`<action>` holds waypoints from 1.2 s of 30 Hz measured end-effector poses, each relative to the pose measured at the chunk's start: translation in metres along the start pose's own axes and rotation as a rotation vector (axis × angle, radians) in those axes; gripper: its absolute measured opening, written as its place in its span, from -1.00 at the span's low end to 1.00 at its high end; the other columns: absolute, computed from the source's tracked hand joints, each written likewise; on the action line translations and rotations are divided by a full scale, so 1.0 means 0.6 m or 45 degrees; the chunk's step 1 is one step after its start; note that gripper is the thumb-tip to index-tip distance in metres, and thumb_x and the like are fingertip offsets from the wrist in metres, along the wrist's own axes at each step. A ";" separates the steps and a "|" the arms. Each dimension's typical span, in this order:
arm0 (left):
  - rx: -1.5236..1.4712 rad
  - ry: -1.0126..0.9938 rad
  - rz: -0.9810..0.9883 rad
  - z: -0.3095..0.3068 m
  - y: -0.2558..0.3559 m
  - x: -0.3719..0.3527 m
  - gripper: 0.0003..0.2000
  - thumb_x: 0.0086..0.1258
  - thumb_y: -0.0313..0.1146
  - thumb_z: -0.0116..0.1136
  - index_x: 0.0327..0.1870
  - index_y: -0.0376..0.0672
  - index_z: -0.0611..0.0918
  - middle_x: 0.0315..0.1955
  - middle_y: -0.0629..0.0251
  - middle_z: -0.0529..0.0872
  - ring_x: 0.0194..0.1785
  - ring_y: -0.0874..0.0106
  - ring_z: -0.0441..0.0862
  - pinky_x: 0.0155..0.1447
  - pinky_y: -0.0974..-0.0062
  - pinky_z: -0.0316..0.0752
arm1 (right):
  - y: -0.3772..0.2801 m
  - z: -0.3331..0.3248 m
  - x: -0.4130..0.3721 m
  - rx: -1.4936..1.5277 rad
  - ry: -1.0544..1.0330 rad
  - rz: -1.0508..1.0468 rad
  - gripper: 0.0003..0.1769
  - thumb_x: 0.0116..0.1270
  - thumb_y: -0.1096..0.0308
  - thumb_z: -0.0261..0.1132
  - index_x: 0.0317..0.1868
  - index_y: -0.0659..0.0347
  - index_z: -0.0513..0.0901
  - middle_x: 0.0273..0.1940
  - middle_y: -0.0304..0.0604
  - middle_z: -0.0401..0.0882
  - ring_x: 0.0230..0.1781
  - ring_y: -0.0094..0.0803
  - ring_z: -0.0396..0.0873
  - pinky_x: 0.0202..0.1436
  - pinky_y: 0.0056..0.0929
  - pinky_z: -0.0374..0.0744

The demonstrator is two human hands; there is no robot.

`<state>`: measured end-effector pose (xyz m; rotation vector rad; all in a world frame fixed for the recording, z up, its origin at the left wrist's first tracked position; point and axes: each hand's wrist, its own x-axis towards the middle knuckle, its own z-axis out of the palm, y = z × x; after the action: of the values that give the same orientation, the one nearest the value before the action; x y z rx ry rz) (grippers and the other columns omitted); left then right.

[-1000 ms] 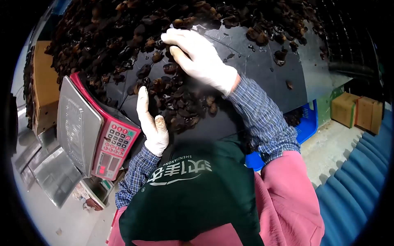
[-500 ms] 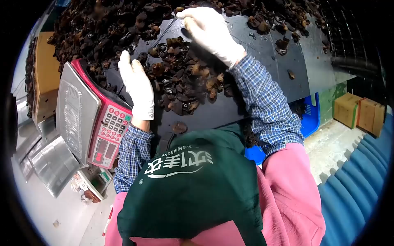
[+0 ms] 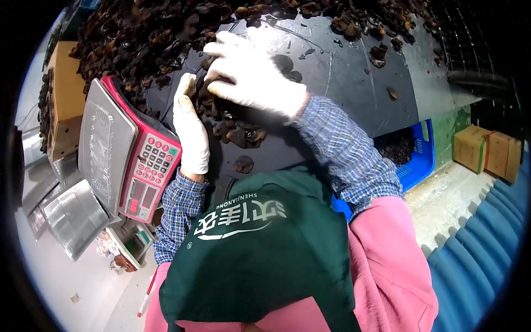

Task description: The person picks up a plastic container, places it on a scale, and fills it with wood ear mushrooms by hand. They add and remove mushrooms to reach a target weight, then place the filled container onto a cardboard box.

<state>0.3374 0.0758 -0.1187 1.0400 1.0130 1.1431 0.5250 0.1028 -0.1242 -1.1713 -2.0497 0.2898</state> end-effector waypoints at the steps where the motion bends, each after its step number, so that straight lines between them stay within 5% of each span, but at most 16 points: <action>1: 0.258 0.063 0.050 -0.015 -0.005 0.002 -0.47 0.78 -0.06 -0.13 0.55 -0.26 0.37 0.39 0.06 0.55 0.45 0.26 0.49 0.52 0.28 0.40 | -0.001 -0.039 0.002 0.038 -0.006 0.067 -0.71 0.42 0.08 0.37 -0.07 0.07 0.81 0.36 -0.12 0.60 0.57 -0.11 0.30 0.67 0.14 0.08; 3: 0.674 0.075 0.256 -0.049 -0.028 0.021 -0.49 0.82 -0.09 -0.25 0.54 -0.28 0.42 0.46 0.06 0.52 0.52 0.25 0.45 0.63 0.30 0.27 | 0.006 -0.111 -0.017 0.234 0.096 0.280 -0.75 0.46 0.16 0.38 -0.02 0.11 0.81 0.29 -0.13 0.66 0.47 -0.20 0.43 0.58 -0.05 0.28; 6: 0.735 0.086 0.331 -0.026 -0.019 0.028 -0.55 0.76 -0.27 -0.11 0.52 -0.32 0.43 0.48 -0.03 0.50 0.53 0.16 0.44 0.61 0.28 0.29 | 0.037 -0.196 -0.084 0.480 0.241 0.729 -0.73 0.49 0.27 0.39 0.08 0.22 0.77 0.18 -0.18 0.72 0.22 -0.41 0.62 0.37 -0.35 0.54; 8: 0.796 0.074 0.342 -0.021 -0.022 0.038 -0.54 0.75 -0.26 -0.08 0.53 -0.30 0.43 0.48 0.00 0.50 0.53 0.18 0.44 0.61 0.30 0.28 | 0.028 -0.243 -0.130 0.473 0.178 0.866 -0.71 0.49 0.35 0.37 0.13 0.28 0.73 0.11 -0.20 0.74 0.13 -0.47 0.65 0.31 -0.42 0.58; 11: 0.892 0.036 0.282 -0.022 -0.030 0.044 -0.53 0.77 -0.17 -0.05 0.55 -0.21 0.45 0.50 0.12 0.52 0.56 0.29 0.43 0.61 0.38 0.26 | -0.010 -0.306 -0.188 0.478 -0.302 0.964 -0.66 0.42 0.41 0.39 0.17 0.29 0.72 0.11 -0.17 0.75 0.15 -0.46 0.66 0.34 -0.39 0.57; 12: 0.941 0.011 0.287 -0.020 -0.028 0.041 -0.53 0.76 -0.17 -0.04 0.55 -0.20 0.45 0.50 0.12 0.52 0.55 0.28 0.44 0.61 0.37 0.27 | -0.026 -0.320 -0.197 0.374 -0.484 0.955 -0.59 0.39 0.40 0.41 0.23 0.26 0.70 0.20 -0.14 0.73 0.23 -0.39 0.65 0.41 -0.36 0.54; 14: 1.038 -0.047 0.295 -0.014 -0.022 0.032 -0.52 0.75 -0.16 0.00 0.55 -0.18 0.46 0.49 0.12 0.53 0.55 0.27 0.44 0.61 0.36 0.27 | -0.024 -0.307 -0.215 0.027 -0.385 0.752 -0.50 0.41 0.34 0.43 0.33 0.21 0.66 0.32 -0.11 0.67 0.33 -0.30 0.60 0.47 -0.29 0.50; 16: 1.053 -0.127 0.322 -0.010 -0.019 0.030 -0.50 0.71 -0.16 0.06 0.56 -0.19 0.45 0.50 0.11 0.51 0.54 0.25 0.45 0.61 0.33 0.28 | 0.002 -0.257 -0.207 0.148 0.002 0.764 -0.41 0.41 0.24 0.45 0.41 0.18 0.60 0.39 -0.10 0.62 0.39 -0.27 0.56 0.51 -0.27 0.46; 18: 1.045 -0.191 0.336 -0.009 -0.014 0.023 -0.48 0.69 -0.18 0.10 0.56 -0.20 0.44 0.50 0.11 0.50 0.54 0.23 0.44 0.61 0.31 0.28 | 0.055 -0.191 -0.196 -0.346 0.138 0.472 -0.35 0.48 0.05 0.39 0.47 0.14 0.52 0.49 -0.01 0.48 0.52 -0.11 0.41 0.62 -0.21 0.30; 21: 1.037 -0.388 0.253 -0.009 0.021 0.003 -0.31 0.51 -0.19 0.33 0.59 -0.20 0.38 0.54 0.00 0.42 0.58 0.13 0.37 0.63 0.23 0.26 | 0.050 -0.089 -0.154 -0.512 -0.014 0.456 -0.20 0.53 -0.27 0.17 0.61 -0.02 0.37 0.58 0.10 0.30 0.68 0.02 0.10 0.68 0.39 -0.28; 22: 1.118 -0.472 0.245 -0.007 0.037 -0.008 -0.17 0.39 -0.11 0.41 0.62 -0.21 0.30 0.56 -0.06 0.34 0.61 0.06 0.30 0.65 0.16 0.21 | 0.025 -0.076 -0.134 -0.553 -0.148 0.379 -0.23 0.51 -0.16 0.24 0.63 -0.10 0.34 0.59 0.05 0.29 0.64 0.07 0.16 0.68 0.35 -0.16; 24: 1.270 -0.646 0.243 -0.005 0.068 -0.029 0.12 0.15 0.06 0.55 0.68 -0.23 0.16 0.62 -0.19 0.17 0.66 -0.09 0.16 0.68 0.03 0.12 | -0.013 -0.053 -0.121 -0.364 -0.276 0.276 -0.08 0.40 -0.40 0.22 0.64 -0.13 0.34 0.56 0.15 0.30 0.65 0.12 0.16 0.68 0.45 -0.23; 26: 1.418 -0.764 0.555 -0.052 0.016 -0.050 0.41 -0.07 0.36 0.58 0.72 -0.26 0.02 0.65 -0.34 -0.03 0.71 -0.23 -0.04 0.71 -0.12 -0.02 | -0.041 -0.070 -0.122 -0.198 -0.326 0.156 0.05 0.25 -0.47 0.29 0.64 -0.14 0.33 0.55 0.18 0.31 0.63 0.14 0.19 0.68 0.43 -0.14; 28: 1.654 -0.852 0.519 -0.061 0.022 -0.067 0.46 -0.11 0.49 0.51 0.72 -0.26 0.00 0.67 -0.35 -0.12 0.72 -0.26 -0.15 0.72 -0.14 -0.09 | -0.052 -0.088 -0.135 -0.190 -0.457 0.140 0.19 0.12 -0.49 0.35 0.68 -0.11 0.25 0.58 0.25 0.22 0.62 0.21 0.18 0.68 0.37 -0.02; 33: 1.513 -0.596 0.523 -0.045 -0.010 -0.055 0.26 0.03 -0.10 0.60 0.70 -0.35 -0.02 0.67 -0.30 -0.07 0.73 -0.16 -0.10 0.74 -0.01 -0.08 | -0.030 -0.074 -0.137 -0.197 -0.324 0.106 0.19 0.08 -0.17 0.54 0.69 -0.07 0.21 0.62 0.29 0.13 0.59 0.29 0.21 0.60 0.20 0.23; 36: 1.482 -0.508 0.714 -0.018 -0.017 -0.016 0.24 -0.02 -0.14 0.61 0.68 -0.34 0.05 0.63 -0.23 0.11 0.68 -0.12 0.10 0.69 0.03 0.08 | -0.026 -0.070 -0.096 -0.209 -0.305 0.102 0.21 0.04 -0.08 0.58 0.70 -0.10 0.19 0.59 0.20 0.22 0.57 0.08 0.30 0.52 0.08 0.36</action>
<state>0.3276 0.0663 -0.1303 2.4847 1.0716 0.6296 0.5619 0.0402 -0.1153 -1.3768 -2.2726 0.3182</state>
